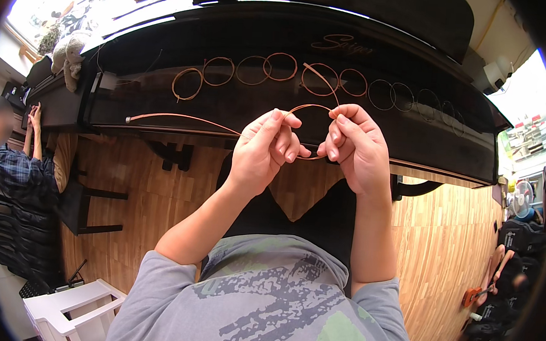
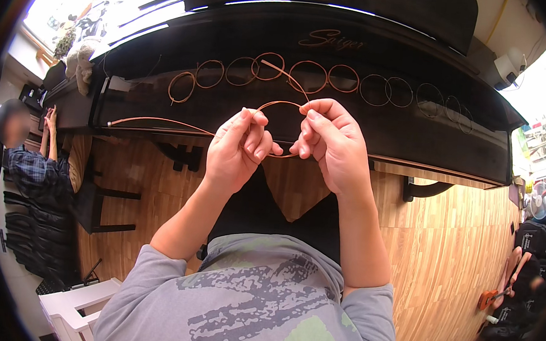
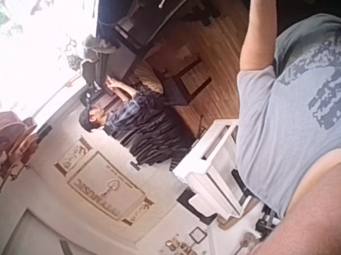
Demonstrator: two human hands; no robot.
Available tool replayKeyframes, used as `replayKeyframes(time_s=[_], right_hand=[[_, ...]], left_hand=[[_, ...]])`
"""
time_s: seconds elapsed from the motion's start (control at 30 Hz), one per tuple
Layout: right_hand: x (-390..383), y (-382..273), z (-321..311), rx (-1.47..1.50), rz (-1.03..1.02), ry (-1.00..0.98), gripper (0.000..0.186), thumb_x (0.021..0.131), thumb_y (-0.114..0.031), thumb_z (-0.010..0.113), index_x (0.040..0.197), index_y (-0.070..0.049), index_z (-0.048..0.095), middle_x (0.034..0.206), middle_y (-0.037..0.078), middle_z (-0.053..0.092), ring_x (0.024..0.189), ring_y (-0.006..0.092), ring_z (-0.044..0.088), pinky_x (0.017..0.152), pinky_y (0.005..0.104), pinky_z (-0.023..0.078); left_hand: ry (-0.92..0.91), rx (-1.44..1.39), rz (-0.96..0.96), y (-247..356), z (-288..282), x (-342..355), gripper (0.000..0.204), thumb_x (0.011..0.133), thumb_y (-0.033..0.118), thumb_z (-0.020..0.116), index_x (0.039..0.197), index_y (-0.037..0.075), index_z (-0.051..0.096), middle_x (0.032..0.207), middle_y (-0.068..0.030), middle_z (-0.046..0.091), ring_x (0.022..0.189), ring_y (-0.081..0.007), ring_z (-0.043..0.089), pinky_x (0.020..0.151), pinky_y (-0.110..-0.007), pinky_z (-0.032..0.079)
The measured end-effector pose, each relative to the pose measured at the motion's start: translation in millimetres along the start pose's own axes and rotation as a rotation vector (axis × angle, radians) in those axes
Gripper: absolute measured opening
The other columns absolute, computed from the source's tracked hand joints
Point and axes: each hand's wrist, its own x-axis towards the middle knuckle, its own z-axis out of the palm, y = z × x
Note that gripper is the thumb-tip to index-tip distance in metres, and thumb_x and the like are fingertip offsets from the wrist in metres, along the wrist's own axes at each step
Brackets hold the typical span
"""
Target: The person bends and shapes copper wire into circular loops by hand, placing each finished loop on a black piano surface. The person repeats this process multiple times, forming several loops and arranging them in a row.
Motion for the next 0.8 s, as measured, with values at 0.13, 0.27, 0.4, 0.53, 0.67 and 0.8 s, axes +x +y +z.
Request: replayKeyframes(time_s=[0.13, 0.27, 0.4, 0.53, 0.67, 0.8], right_hand=[[0.7, 4.7, -1.9, 0.032, -0.050, 0.013, 0.012, 0.096, -0.010, 0.046, 0.099, -0.001, 0.053, 0.065, 0.000, 0.048, 0.049, 0.0079, 0.047, 0.059, 0.0265, 0.052], [0.4, 5.1, -1.5, 0.008, -0.109, 0.046, 0.011, 0.096, -0.009, 0.045, 0.099, -0.001, 0.053, 0.064, 0.000, 0.047, 0.049, 0.0074, 0.046, 0.058, 0.0271, 0.051], [0.6, 5.1, 0.3, -0.032, -0.141, 0.083, 0.011, 0.096, -0.009, 0.046, 0.099, -0.002, 0.053, 0.064, 0.000, 0.048, 0.050, 0.0074, 0.047, 0.059, 0.0273, 0.052], [-0.2, 5.2, -0.8, -0.071, -0.158, 0.110, 0.011, 0.096, -0.009, 0.047, 0.100, -0.002, 0.053, 0.065, 0.000, 0.049, 0.051, 0.0076, 0.049, 0.061, 0.0277, 0.053], [-0.6, 5.3, -1.8, -0.069, -0.161, 0.110, 0.011, 0.096, -0.009, 0.047, 0.101, -0.002, 0.053, 0.066, 0.000, 0.051, 0.053, 0.0077, 0.050, 0.062, 0.0278, 0.054], [-1.0, 9.6, 2.9, 0.027, -0.128, 0.104, 0.011, 0.097, -0.010, 0.047, 0.101, -0.002, 0.053, 0.067, 0.001, 0.052, 0.053, 0.0087, 0.051, 0.059, 0.0284, 0.053]], left_hand=[[0.047, 0.128, -0.017, 9.5, 6.1, 0.5, 0.046, 0.104, 0.028, 0.025, 0.123, -0.006, 0.049, 0.066, -0.0046, 0.053, 0.066, -0.0175, 0.061, 0.076, -0.037, 0.055], [0.025, 0.199, -0.021, 15.2, 3.2, 0.5, 0.048, 0.104, 0.029, 0.023, 0.132, -0.006, 0.041, 0.078, -0.0105, 0.062, 0.077, -0.0237, 0.066, 0.078, -0.037, 0.055], [0.065, 0.244, -0.023, 18.2, 3.7, -1.6, 0.049, 0.104, 0.029, 0.021, 0.132, -0.006, 0.041, 0.088, -0.0156, 0.065, 0.086, -0.0294, 0.068, 0.083, -0.039, 0.055], [0.066, 0.255, -0.021, 20.8, 1.6, -1.6, 0.049, 0.104, 0.030, 0.020, 0.131, -0.006, 0.042, 0.095, -0.0191, 0.065, 0.092, -0.0328, 0.067, 0.085, -0.041, 0.055], [0.100, 0.184, -0.057, 22.0, 7.2, -3.0, 0.050, 0.104, 0.031, 0.020, 0.130, -0.004, 0.043, 0.093, -0.0179, 0.065, 0.092, -0.0317, 0.066, 0.086, -0.042, 0.054], [0.035, -0.084, -0.103, 13.1, 6.7, -1.4, 0.049, 0.104, 0.032, 0.022, 0.128, -0.003, 0.047, 0.075, -0.0072, 0.057, 0.077, -0.0215, 0.063, 0.083, -0.041, 0.055]])
